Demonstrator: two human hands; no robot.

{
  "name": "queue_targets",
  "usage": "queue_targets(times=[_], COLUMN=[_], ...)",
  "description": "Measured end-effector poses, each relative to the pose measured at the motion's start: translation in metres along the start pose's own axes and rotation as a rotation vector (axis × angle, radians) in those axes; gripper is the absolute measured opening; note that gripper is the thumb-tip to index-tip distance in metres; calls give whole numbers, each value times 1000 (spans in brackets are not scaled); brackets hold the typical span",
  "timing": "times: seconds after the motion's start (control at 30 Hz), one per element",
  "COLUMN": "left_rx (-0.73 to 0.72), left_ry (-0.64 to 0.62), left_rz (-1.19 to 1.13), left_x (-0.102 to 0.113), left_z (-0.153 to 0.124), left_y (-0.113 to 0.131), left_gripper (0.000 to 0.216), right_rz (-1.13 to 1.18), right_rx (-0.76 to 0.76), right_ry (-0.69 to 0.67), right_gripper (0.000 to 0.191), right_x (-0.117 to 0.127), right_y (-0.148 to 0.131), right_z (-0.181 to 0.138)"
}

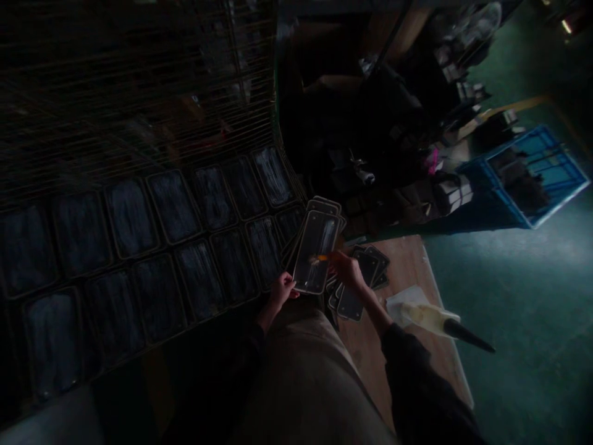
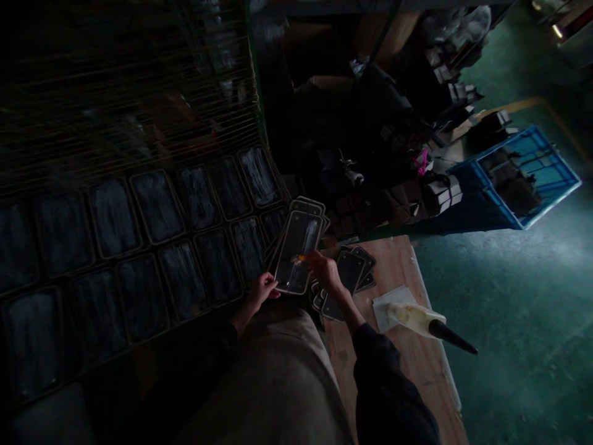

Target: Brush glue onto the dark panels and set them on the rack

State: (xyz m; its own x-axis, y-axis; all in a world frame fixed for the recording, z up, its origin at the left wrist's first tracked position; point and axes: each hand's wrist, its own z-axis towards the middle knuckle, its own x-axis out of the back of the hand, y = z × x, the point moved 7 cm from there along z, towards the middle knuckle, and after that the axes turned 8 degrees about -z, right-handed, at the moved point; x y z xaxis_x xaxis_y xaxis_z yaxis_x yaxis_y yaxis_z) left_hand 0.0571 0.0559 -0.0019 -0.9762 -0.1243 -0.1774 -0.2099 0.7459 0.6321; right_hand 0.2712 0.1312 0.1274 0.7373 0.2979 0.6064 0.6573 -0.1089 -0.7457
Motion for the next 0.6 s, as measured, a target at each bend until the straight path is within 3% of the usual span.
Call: queue_targets(times=[0.17, 0.27, 0.4, 0.6], left_rx=[-19, -25, -23, -25], left_ry=[5, 13, 23, 25], left_rz=[0, -9, -21, -30], left_x=[1, 2, 4, 5], left_z=[4, 5, 7, 5], left_y=[-2, -6, -12, -13], left_gripper=[34, 33, 31, 23], right_rz=[-184, -290, -426, -357], right_rx=[103, 159, 163, 192], right_ry=[295, 323, 224, -42], right_gripper=[28, 29, 29, 27], right_x=[43, 44, 15, -51], right_y=[-15, -26, -23, -20], right_z=[49, 63, 53, -29])
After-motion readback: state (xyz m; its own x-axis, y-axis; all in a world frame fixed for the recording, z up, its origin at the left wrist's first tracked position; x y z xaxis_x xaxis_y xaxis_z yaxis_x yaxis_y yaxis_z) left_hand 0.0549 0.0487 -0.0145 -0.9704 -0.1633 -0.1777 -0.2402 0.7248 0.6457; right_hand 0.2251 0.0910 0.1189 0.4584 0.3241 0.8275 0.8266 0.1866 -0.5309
